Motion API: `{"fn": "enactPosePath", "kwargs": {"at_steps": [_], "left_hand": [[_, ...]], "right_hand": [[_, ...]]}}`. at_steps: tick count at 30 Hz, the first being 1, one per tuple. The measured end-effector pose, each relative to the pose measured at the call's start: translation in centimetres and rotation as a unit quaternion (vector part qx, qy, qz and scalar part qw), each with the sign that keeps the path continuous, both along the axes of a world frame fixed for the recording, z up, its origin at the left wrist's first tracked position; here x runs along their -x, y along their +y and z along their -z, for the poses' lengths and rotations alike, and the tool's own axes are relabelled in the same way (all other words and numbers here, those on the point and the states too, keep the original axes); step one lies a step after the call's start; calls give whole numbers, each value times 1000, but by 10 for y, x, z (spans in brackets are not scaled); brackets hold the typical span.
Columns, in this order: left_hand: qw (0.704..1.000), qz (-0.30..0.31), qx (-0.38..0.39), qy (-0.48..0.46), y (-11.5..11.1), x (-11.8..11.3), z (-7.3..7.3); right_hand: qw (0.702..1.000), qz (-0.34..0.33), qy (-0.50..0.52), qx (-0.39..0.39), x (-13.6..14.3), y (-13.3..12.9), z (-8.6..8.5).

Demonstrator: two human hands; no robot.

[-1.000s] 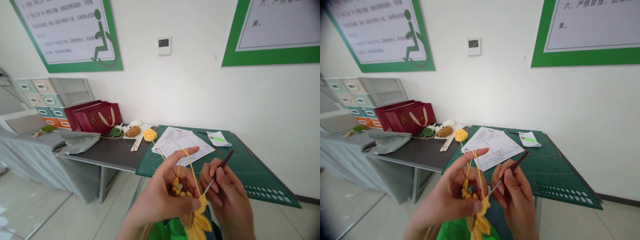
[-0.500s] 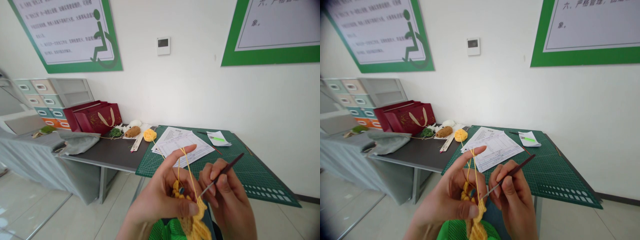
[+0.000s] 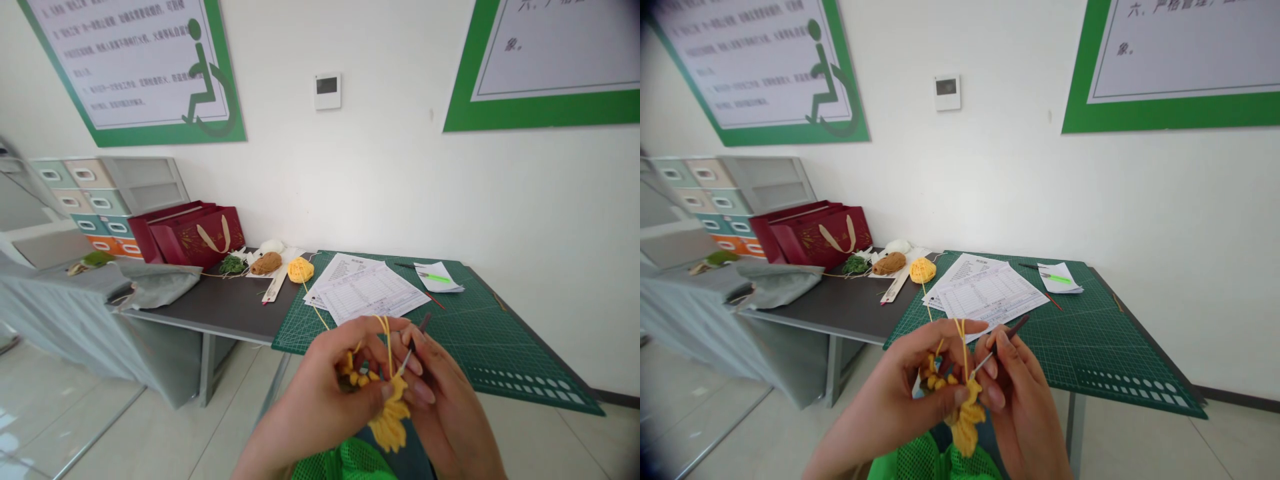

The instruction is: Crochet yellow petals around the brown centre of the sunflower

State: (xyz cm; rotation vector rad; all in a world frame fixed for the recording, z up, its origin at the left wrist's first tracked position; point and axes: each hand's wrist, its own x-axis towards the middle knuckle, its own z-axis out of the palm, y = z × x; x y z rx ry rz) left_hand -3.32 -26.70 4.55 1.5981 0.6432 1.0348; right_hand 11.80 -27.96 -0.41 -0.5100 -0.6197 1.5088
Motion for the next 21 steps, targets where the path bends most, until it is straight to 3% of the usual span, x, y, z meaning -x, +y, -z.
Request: {"fn": "enactPosePath", "kwargs": {"at_steps": [2,6,14,21], "left_hand": [[1000,-19,9,11,0,-1,0],[996,3,79,-52,3,-2,8],[992,23,83,-94,4,-1,9],[991,-26,95,-94,4,-6,12]], "right_hand": [[999,27,-24,3,-1,0,0],[992,77,-90,-36,-4,-1,-2],[981,21,-156,-109,-17,2,6],[949,106,-173,-242,-15,6,18]]}}
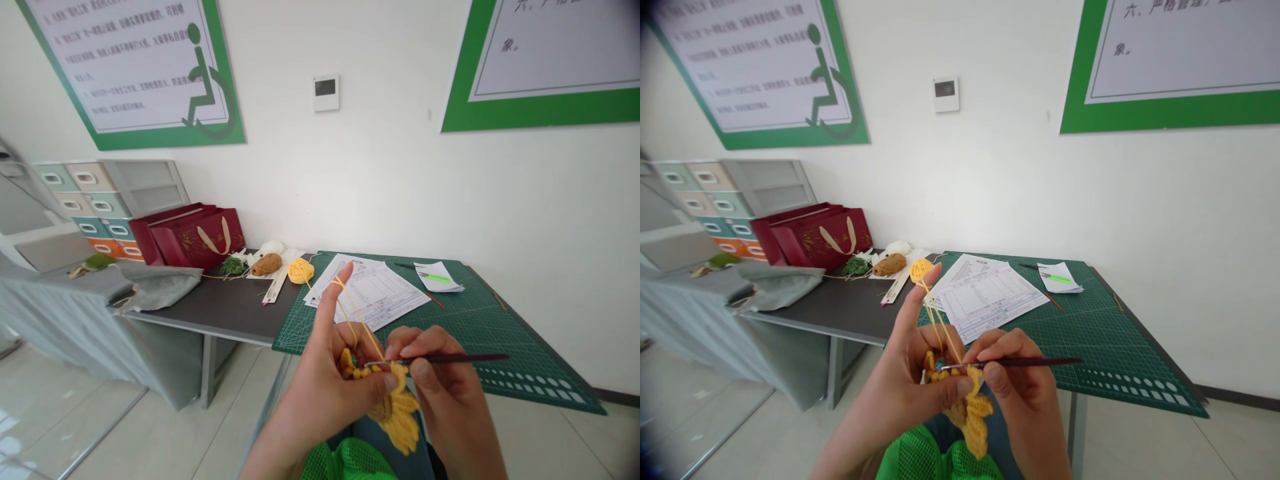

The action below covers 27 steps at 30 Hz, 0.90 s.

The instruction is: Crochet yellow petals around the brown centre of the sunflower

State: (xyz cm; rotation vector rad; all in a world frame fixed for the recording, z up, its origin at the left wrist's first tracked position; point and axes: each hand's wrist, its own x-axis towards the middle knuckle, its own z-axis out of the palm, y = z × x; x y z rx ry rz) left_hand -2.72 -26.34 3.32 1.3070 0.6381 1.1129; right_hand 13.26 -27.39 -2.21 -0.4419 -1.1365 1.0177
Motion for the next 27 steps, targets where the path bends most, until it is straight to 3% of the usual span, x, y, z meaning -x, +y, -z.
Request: {"fn": "enactPosePath", "kwargs": {"at_steps": [5,9,13,15,18,19,20,21,23,25,27], "left_hand": [[999,47,11,-10,-2,2,0],[999,32,26,-6,-2,4,-1],[998,13,49,-28,1,1,0],[997,-3,60,-39,1,-2,1],[992,-10,110,-61,1,-6,3],[989,-4,132,-73,1,-7,3],[984,5,153,-86,1,-8,4],[980,17,173,-101,0,-8,4],[970,42,207,-123,0,-9,3],[962,62,231,-133,0,-10,0],[962,71,231,-129,0,-9,-3]], "right_hand": [[998,49,16,25,-3,0,4],[996,77,15,40,-4,0,2],[980,177,-82,-49,-10,-4,0],[924,274,-212,-163,-16,-8,-1],[788,407,-351,-301,-21,-12,2],[766,434,-355,-314,-20,-11,4],[765,451,-336,-314,-18,-10,6],[784,453,-298,-304,-14,-8,8],[856,417,-174,-253,-3,-6,10],[940,308,-30,-146,8,-4,8],[985,159,43,-48,14,-5,3]]}}
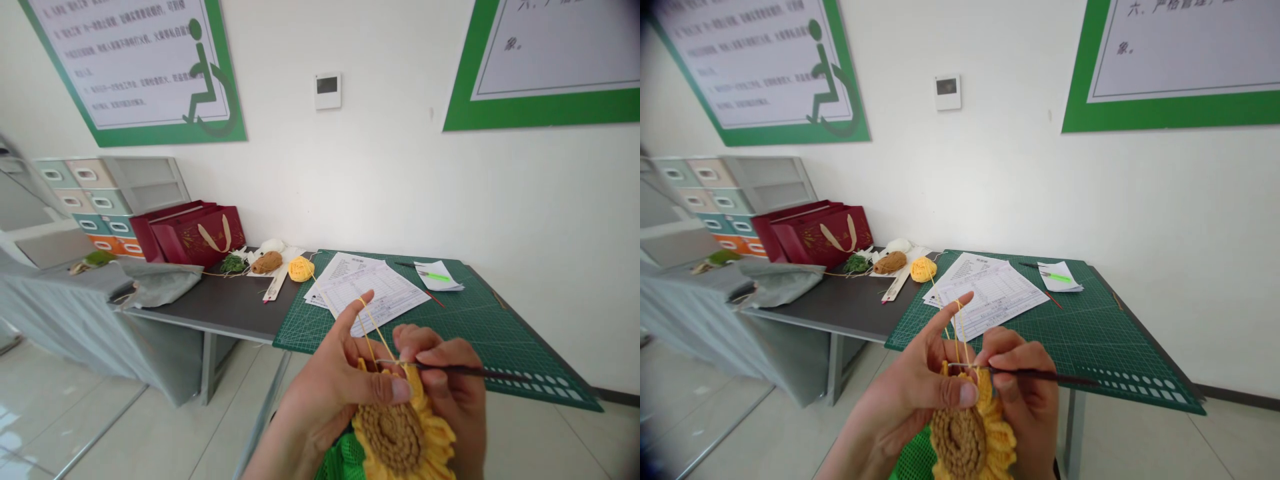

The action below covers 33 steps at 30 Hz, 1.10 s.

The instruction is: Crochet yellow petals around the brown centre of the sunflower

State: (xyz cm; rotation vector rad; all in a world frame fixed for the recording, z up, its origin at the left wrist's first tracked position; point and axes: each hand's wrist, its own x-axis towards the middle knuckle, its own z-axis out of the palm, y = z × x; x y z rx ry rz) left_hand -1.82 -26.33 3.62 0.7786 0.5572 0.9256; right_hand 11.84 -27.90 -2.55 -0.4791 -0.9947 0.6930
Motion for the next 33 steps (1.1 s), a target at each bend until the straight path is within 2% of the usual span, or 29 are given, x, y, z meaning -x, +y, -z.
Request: {"fn": "enactPosePath", "kwargs": {"at_steps": [2,3,6,13,18,23,27,33], "left_hand": [[1000,4,-19,14,0,2,-3],[999,5,-31,23,-1,3,-4],[997,10,-62,47,-2,8,-4],[987,42,-112,104,1,16,-2],[985,49,-116,114,4,19,-3],[989,21,-106,105,3,16,-3],[992,5,-92,89,2,14,-3],[992,12,-75,105,2,15,-3]], "right_hand": [[991,-118,40,49,0,-1,-5],[984,-156,50,66,-2,-1,-8],[975,-198,46,91,-12,-2,-12],[971,-203,34,123,-22,-3,-15],[982,-159,-5,104,-26,0,-16],[988,-112,-32,103,-28,2,-13],[986,-114,-33,118,-27,1,-12],[982,-134,-34,128,-26,2,-12]]}}
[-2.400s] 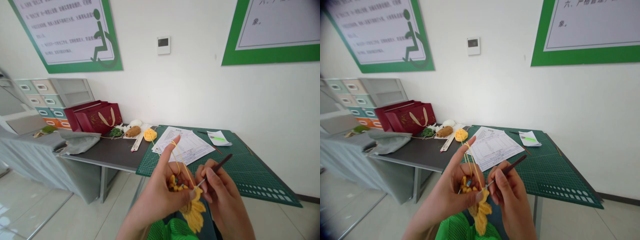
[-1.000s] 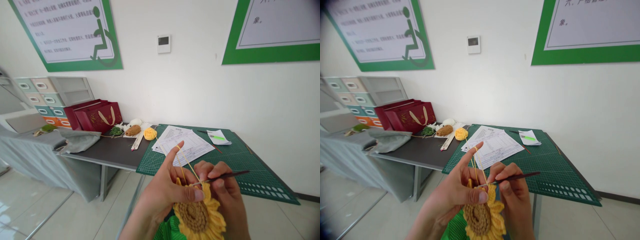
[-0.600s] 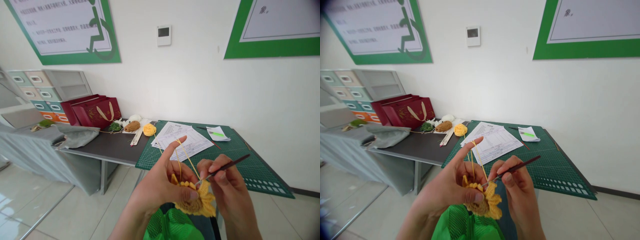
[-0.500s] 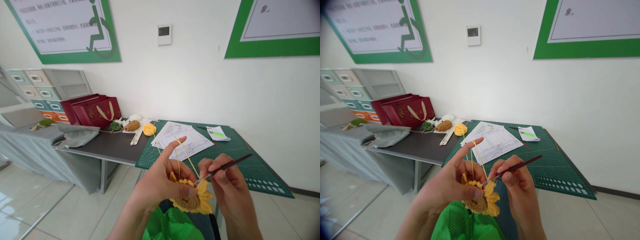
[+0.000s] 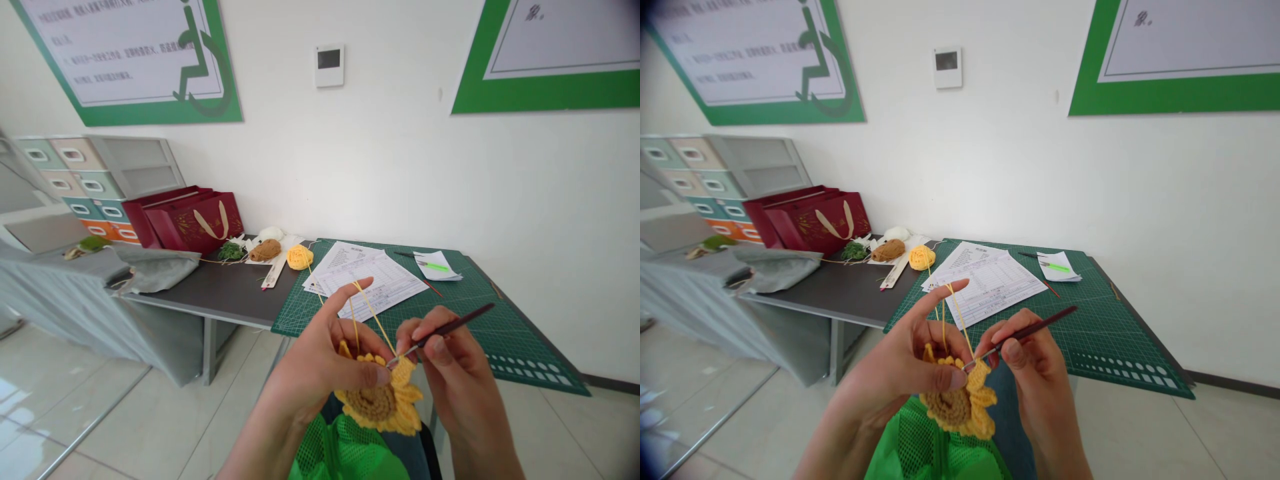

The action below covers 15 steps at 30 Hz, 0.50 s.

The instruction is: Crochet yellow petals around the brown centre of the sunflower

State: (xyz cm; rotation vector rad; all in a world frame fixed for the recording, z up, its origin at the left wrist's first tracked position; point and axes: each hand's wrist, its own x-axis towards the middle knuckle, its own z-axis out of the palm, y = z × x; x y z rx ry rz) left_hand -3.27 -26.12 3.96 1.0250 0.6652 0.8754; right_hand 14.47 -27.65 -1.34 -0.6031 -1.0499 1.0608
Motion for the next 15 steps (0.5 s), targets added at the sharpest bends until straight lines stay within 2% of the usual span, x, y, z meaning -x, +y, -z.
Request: {"fn": "enactPosePath", "kwargs": {"at_steps": [15], "left_hand": [[1000,-6,7,18,1,-1,-1]], "right_hand": [[999,-39,25,16,-2,2,0]]}}
